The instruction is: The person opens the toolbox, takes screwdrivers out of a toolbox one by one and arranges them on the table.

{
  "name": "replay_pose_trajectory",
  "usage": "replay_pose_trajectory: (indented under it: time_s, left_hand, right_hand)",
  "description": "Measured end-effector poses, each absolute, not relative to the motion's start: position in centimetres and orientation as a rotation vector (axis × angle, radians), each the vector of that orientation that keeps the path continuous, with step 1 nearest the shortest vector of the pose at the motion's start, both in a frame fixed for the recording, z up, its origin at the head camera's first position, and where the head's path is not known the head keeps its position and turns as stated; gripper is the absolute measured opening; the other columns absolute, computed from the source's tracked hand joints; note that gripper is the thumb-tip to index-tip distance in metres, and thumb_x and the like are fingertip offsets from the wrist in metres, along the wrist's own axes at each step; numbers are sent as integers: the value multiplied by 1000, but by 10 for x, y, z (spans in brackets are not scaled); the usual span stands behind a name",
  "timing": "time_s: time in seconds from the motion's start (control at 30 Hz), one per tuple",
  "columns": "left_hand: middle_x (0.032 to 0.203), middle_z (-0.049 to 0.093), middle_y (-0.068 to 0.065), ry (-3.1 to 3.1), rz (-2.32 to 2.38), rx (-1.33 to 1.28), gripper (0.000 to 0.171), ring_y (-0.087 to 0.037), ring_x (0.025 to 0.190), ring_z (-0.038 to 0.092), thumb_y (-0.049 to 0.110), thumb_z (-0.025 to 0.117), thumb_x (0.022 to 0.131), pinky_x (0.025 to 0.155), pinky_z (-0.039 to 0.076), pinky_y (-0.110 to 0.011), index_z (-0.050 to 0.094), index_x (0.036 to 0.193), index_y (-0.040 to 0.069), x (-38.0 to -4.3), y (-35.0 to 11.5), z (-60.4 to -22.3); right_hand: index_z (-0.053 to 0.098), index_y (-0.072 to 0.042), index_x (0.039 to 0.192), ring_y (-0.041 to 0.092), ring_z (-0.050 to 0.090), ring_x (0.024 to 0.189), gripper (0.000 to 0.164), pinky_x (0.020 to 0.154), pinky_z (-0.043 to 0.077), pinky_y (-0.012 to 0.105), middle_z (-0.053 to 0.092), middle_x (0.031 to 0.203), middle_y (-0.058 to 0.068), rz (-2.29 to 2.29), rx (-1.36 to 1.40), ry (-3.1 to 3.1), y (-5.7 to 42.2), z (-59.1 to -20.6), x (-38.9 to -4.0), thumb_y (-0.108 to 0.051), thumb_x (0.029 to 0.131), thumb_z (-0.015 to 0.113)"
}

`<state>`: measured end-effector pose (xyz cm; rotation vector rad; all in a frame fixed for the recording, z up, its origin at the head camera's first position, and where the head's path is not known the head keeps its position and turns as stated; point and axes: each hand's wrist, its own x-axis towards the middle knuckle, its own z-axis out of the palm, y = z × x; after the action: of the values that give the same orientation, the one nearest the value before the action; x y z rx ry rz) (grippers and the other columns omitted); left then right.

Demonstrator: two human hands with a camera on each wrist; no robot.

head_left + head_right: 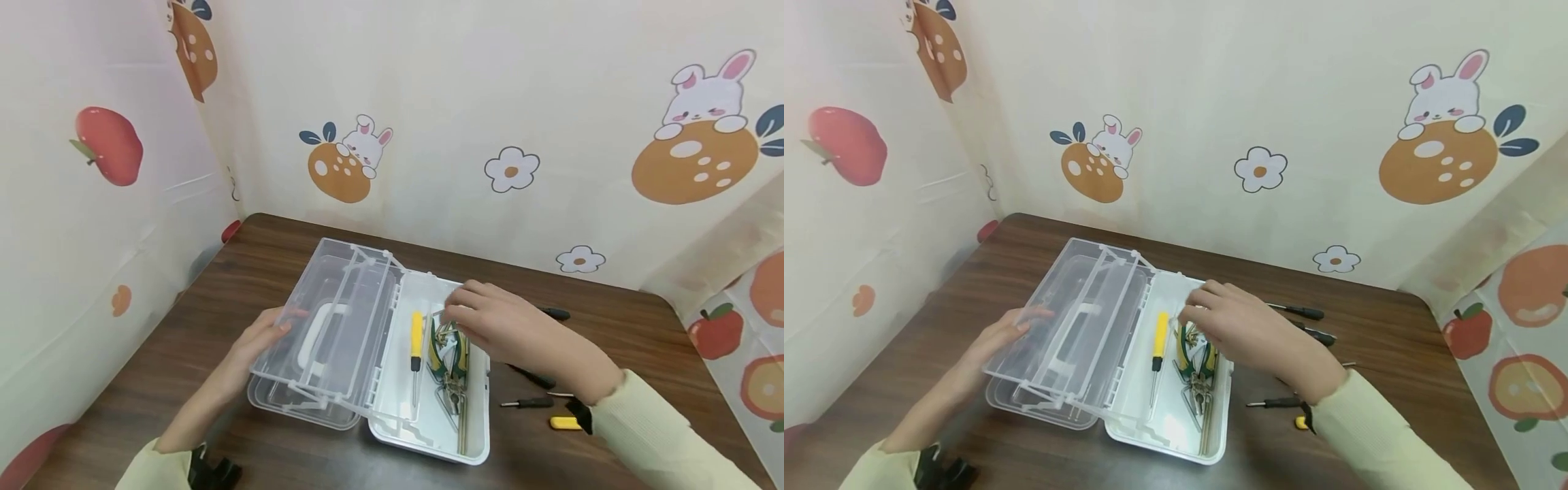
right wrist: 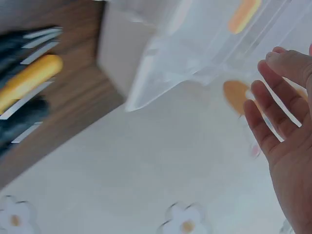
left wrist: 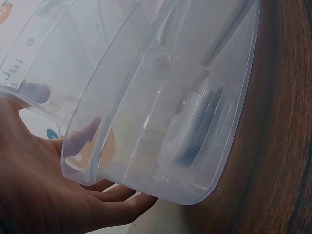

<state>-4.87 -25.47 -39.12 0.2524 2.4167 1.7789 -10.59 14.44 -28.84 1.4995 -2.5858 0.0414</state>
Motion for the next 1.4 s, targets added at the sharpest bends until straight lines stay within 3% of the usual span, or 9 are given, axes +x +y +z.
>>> replay_pose_trajectory:
  time_s: [0.17,0.4,0.67,1.07,1.23,1.4]
  left_hand:
    - [158,41,-15,2418,1773,247,45,-35,145,33,34,41,108,106,35,-48,61,143,14,-50,-252,-391]
    - [158,42,-15,2430,1766,247,45,-36,145,34,34,41,108,106,35,-49,61,143,14,-49,-252,-391]
    - [159,40,-15,2428,1768,246,45,-36,146,33,35,41,108,106,34,-50,60,143,14,-48,-253,-391]
    - [158,41,-15,2433,1766,233,45,-36,145,34,35,42,108,106,35,-49,61,142,12,-49,-252,-390]
    - [158,41,-15,2434,1765,240,45,-36,145,33,34,41,108,105,35,-49,61,143,12,-50,-254,-390]
    - [158,41,-15,2430,1767,238,45,-36,145,33,34,41,108,105,35,-49,61,142,12,-50,-254,-391]
  right_hand:
    - [74,-22,115,19,61,115,34,93,57,34,68,119,-3,-85,1659,-2517,115,-282,-114,-5,87,82]
    - [73,-23,103,17,59,106,29,86,53,30,67,110,-6,-259,1836,-2334,92,-290,-124,2,89,75]
    - [75,-26,106,13,57,95,30,82,49,27,66,103,-9,-456,1901,-2350,73,-290,-127,0,91,76]
    - [75,-24,113,17,61,108,42,89,55,31,69,115,-6,-431,1915,-2536,68,-286,-127,7,85,77]
    - [76,-23,110,16,60,104,39,86,53,30,69,109,-7,-455,1915,-2573,64,-284,-126,6,85,78]
    - [76,-23,111,14,61,103,29,89,54,28,70,107,-8,-455,1957,-2563,57,-288,-125,-6,88,82]
